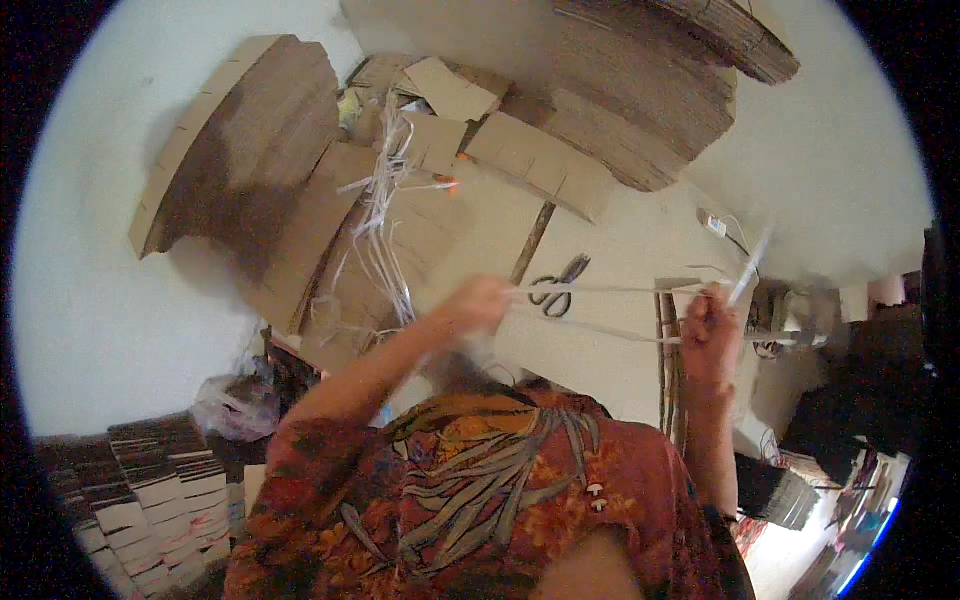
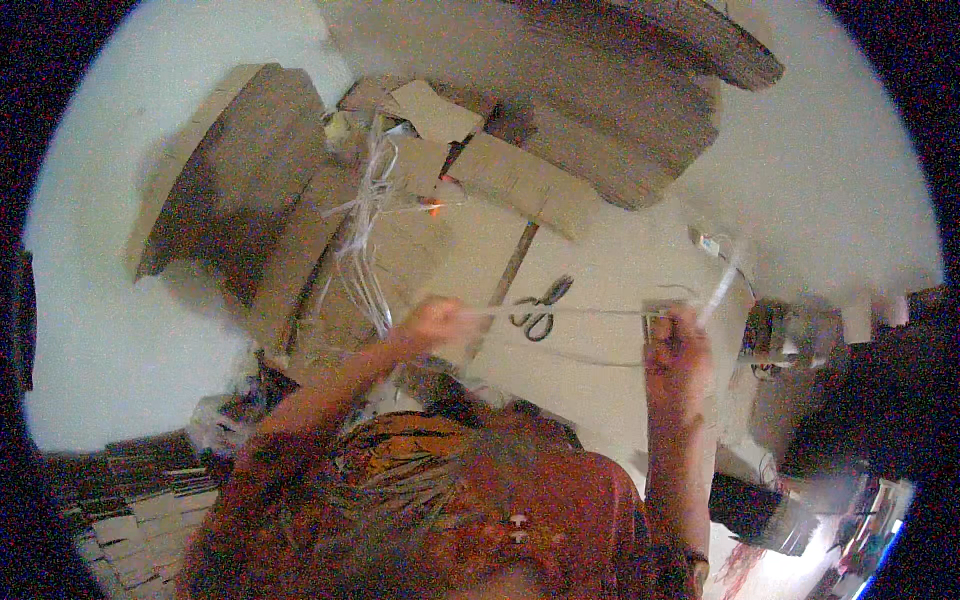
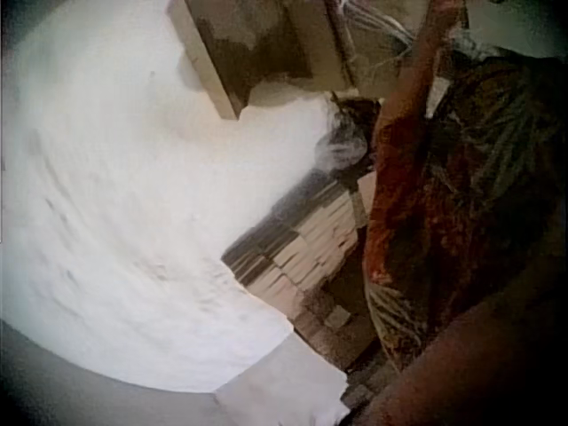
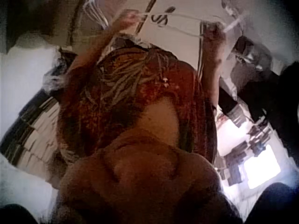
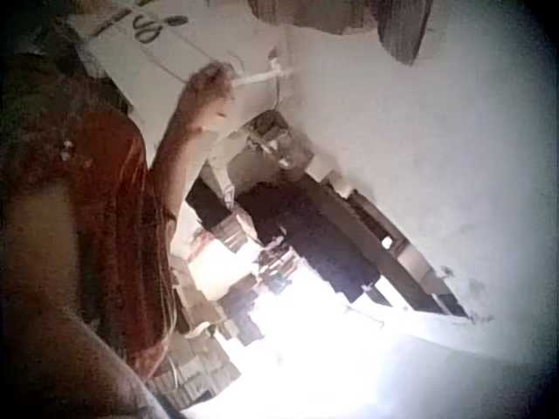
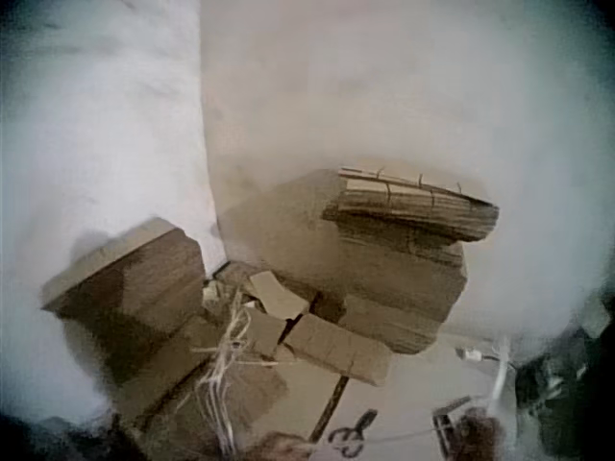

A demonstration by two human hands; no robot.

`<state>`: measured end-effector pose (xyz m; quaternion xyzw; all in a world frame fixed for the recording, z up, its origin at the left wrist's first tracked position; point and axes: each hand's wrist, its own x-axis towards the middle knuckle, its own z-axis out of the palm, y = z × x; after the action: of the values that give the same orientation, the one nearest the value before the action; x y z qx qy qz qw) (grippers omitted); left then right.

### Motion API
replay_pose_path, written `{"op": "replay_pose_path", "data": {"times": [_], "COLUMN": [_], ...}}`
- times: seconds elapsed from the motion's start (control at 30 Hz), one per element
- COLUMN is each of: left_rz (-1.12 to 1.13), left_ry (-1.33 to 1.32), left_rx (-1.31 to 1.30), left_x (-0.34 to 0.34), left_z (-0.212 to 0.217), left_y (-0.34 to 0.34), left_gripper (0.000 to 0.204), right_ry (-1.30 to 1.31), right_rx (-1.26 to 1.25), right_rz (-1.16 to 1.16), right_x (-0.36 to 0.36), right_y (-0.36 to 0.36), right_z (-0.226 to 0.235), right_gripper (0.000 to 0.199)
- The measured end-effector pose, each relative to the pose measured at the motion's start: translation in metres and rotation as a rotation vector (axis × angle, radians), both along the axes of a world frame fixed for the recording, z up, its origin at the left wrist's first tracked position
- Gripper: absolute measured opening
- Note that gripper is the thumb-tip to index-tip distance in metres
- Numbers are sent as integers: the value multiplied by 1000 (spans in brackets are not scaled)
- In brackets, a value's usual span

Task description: The person gathers flat cardboard pieces from a pile on the floor, stacks them, and secures the stack with white plastic ties. They use scissors to cut the ties and place the finished bundle aside.

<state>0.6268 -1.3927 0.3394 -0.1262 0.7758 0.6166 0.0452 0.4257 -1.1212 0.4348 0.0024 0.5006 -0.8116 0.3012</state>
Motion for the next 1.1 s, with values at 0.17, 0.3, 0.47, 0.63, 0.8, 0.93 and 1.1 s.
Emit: {"op": "replay_pose_path", "data": {"times": [0.17, 0.3, 0.47, 0.63, 0.8, 0.93, 1.1], "left_rz": [379, 467, 513, 549, 657, 535, 362], "left_ry": [-84, -29, -110, -117, -199, -139, -191], "left_rx": [-332, -385, -426, -394, -604, -721, -1184], "left_x": [55, 80, 92, 100, 109, 118, 108], "left_z": [20, 44, 75, 80, 100, 123, 149], "left_y": [-144, -240, -286, -331, -371, -408, -379], "left_gripper": [15, 17, 15, 15, 22, 30, 38], "right_ry": [104, 332, 457, 553, 404, 321, 200], "right_rx": [-25, 132, 780, 1281, 1457, 1469, 1330], "right_rz": [-255, -301, -484, -488, -730, -900, -1220], "right_x": [-55, -95, -100, -66, -34, -4, 89], "right_y": [82, 192, 323, 442, 464, 495, 573], "right_z": [4, -25, -49, -68, -64, -65, -39], "right_gripper": [5, 3, 17, 28, 24, 21, 20]}}
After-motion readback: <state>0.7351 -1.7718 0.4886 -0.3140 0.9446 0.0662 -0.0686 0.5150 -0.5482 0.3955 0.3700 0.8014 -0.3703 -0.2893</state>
